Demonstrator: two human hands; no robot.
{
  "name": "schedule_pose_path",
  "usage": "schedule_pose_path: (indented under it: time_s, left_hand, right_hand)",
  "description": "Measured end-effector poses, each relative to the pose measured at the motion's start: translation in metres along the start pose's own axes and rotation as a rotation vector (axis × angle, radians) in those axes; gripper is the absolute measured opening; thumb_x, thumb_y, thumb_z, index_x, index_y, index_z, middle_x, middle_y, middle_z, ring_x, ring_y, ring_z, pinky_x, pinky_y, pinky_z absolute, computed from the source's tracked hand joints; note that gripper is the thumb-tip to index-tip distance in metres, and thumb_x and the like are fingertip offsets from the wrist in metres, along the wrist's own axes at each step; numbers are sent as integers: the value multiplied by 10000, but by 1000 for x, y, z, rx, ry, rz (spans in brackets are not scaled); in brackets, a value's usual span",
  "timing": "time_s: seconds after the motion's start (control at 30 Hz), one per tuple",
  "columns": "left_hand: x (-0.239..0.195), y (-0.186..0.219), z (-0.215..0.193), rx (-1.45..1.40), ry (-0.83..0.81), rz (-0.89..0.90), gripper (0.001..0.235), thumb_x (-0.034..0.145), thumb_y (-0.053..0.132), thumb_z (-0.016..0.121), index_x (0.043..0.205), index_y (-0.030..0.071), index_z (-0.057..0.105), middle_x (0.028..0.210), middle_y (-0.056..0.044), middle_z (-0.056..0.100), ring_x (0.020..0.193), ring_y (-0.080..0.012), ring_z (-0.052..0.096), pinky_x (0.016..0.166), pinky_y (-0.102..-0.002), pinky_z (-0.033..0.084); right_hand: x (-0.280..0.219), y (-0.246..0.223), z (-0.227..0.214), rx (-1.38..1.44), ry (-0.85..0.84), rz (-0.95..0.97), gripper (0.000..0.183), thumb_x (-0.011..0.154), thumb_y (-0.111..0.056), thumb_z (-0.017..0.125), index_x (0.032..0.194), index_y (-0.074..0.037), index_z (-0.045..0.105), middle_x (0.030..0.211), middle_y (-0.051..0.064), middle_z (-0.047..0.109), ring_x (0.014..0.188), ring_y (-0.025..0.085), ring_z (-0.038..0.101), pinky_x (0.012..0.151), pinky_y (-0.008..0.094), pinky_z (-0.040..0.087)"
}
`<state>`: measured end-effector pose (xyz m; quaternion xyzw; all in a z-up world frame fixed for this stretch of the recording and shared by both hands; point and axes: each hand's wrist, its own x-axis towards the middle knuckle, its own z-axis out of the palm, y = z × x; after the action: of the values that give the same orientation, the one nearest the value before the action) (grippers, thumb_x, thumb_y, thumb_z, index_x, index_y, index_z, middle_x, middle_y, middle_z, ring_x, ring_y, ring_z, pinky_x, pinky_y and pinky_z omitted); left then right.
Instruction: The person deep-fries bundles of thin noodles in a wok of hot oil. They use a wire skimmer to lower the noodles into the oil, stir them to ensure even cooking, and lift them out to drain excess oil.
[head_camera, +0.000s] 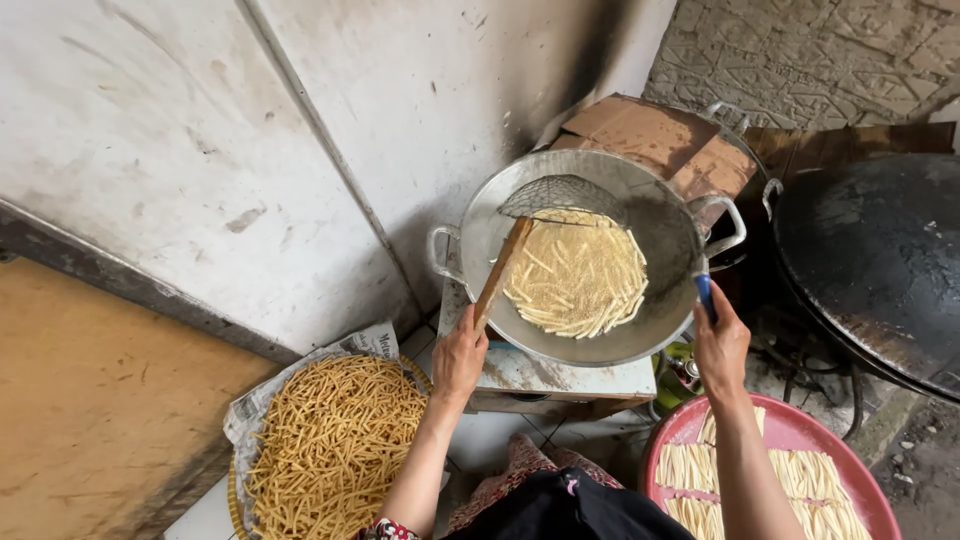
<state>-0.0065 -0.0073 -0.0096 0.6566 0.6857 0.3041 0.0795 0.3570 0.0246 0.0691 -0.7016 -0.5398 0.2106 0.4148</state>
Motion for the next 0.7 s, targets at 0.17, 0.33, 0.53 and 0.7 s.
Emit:
schedule_pose_path:
  time_s: [0.17, 0.33, 0.53, 0.7]
  left_hand:
    - [-6, 28, -20, -281, -7, -161, 459, 933, 142, 606, 1370, 13, 548, 1107, -297, 702, 893, -502, 703, 694, -582, 582]
    - [-4, 38, -14, -610, -86, -386, 407, 968, 216, 565, 1318, 8, 564, 928, -290, 732, 786, -403, 740, 616, -513, 562]
    - [-2, 54, -21, -869, -71, -544, 209, 976, 201, 556, 1057, 16, 608, 524, -114, 545, 380, -174, 511, 328, -272, 430]
    - [0, 80, -56, -1037, -64, -603, 206, 986, 204, 556, 879, 28, 564, 493, -77, 467, 400, -124, 453, 333, -251, 424]
  right_hand:
    - [-3, 43, -5, -160, -75, 102, 435, 1042, -269, 608, 1459, -147, 631, 968, 192, 747, 1015, 395, 698, 842, 550, 511]
    - [-25, 39, -3, -236, -238, 103, 415, 1020, -271, 618, 1414, -149, 666, 896, 161, 785, 949, 387, 733, 840, 519, 541]
    - [-20, 14, 54, -359, -338, 4, 418, 984, -277, 582, 1392, -207, 640, 1010, 197, 770, 1014, 446, 712, 882, 567, 551]
    - [-4, -8, 62, -380, -300, -33, 418, 1002, -247, 554, 1408, -175, 619, 1105, 246, 740, 1052, 468, 699, 907, 570, 545]
